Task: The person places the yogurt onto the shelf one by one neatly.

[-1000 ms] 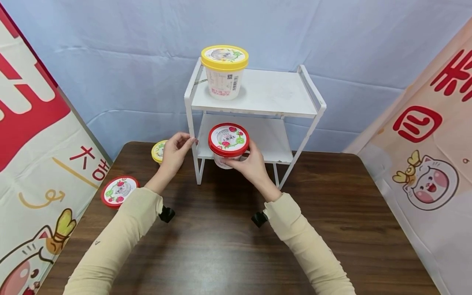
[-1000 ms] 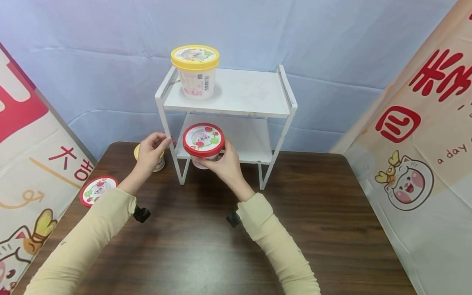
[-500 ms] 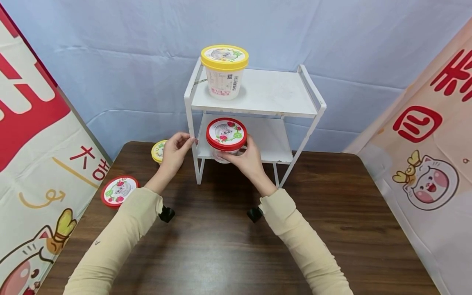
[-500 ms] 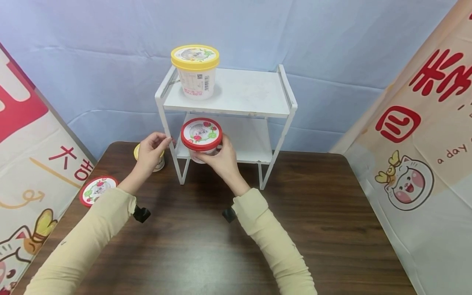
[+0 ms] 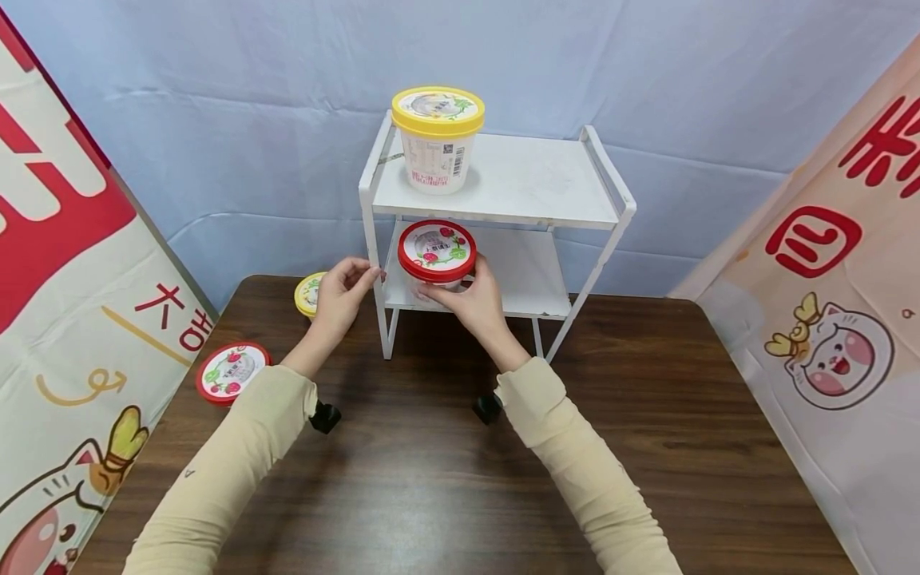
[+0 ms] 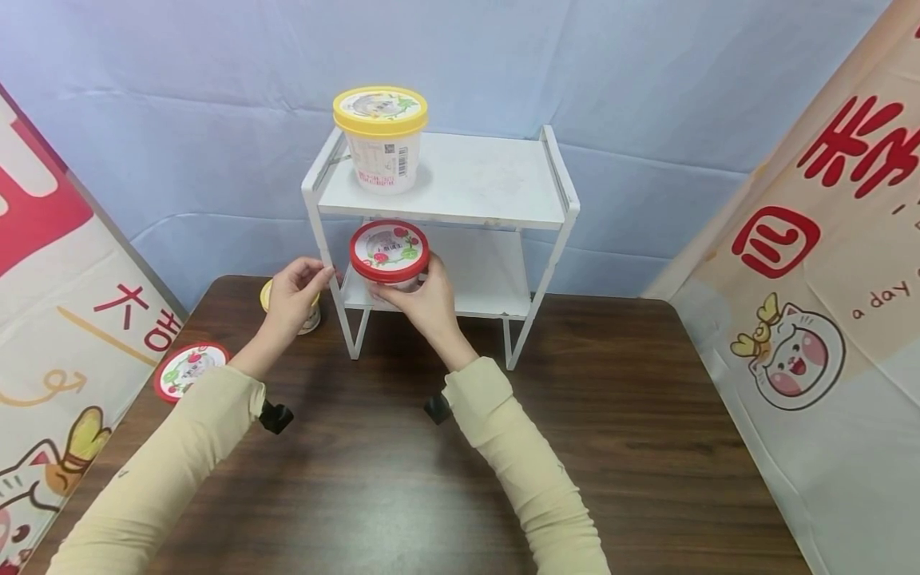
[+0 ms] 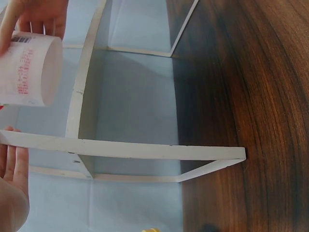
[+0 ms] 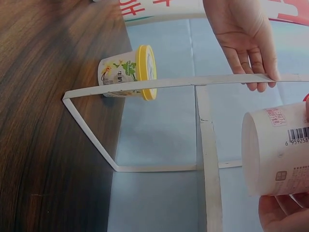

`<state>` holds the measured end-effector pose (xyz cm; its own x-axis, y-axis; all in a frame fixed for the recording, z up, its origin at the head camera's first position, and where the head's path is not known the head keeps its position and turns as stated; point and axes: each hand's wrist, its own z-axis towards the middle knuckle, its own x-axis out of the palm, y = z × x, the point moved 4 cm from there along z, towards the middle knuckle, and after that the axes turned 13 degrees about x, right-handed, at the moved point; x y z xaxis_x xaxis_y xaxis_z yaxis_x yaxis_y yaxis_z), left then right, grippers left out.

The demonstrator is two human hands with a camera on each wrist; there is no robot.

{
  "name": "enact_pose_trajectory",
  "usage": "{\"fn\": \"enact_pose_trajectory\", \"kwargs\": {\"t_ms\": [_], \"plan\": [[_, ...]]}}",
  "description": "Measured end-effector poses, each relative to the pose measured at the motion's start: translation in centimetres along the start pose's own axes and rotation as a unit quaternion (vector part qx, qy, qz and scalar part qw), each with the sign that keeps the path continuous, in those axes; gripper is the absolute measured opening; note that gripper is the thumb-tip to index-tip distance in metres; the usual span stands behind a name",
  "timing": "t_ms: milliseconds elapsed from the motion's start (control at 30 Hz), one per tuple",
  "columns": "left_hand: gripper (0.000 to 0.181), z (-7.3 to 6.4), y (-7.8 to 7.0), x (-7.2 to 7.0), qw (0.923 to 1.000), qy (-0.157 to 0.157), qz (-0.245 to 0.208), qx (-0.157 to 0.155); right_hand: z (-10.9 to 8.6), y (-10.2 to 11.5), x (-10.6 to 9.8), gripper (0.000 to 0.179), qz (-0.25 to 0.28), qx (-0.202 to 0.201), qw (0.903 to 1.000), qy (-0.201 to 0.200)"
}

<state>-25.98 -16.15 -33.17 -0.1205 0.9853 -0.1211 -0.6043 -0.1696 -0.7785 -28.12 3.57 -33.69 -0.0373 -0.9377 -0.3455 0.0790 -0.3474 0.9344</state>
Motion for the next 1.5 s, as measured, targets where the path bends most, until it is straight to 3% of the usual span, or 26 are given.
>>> {"fn": "enact_pose_trajectory", "kwargs": {"t_ms": [467, 1500], "plan": [[0.019, -0.1, 0.1, 0.0, 0.9999, 0.003, 0.014, -0.010, 1.1, -0.3, 0.8, 0.082, 0.005, 0.014, 0.9999, 0.005], [0.019, 0.1, -0.1, 0.0, 0.9999, 0.002, 0.012, 0.002, 3.7, -1.3, 2.7, 0.082, 0.014, 0.063, 0.9979, 0.006]]}}
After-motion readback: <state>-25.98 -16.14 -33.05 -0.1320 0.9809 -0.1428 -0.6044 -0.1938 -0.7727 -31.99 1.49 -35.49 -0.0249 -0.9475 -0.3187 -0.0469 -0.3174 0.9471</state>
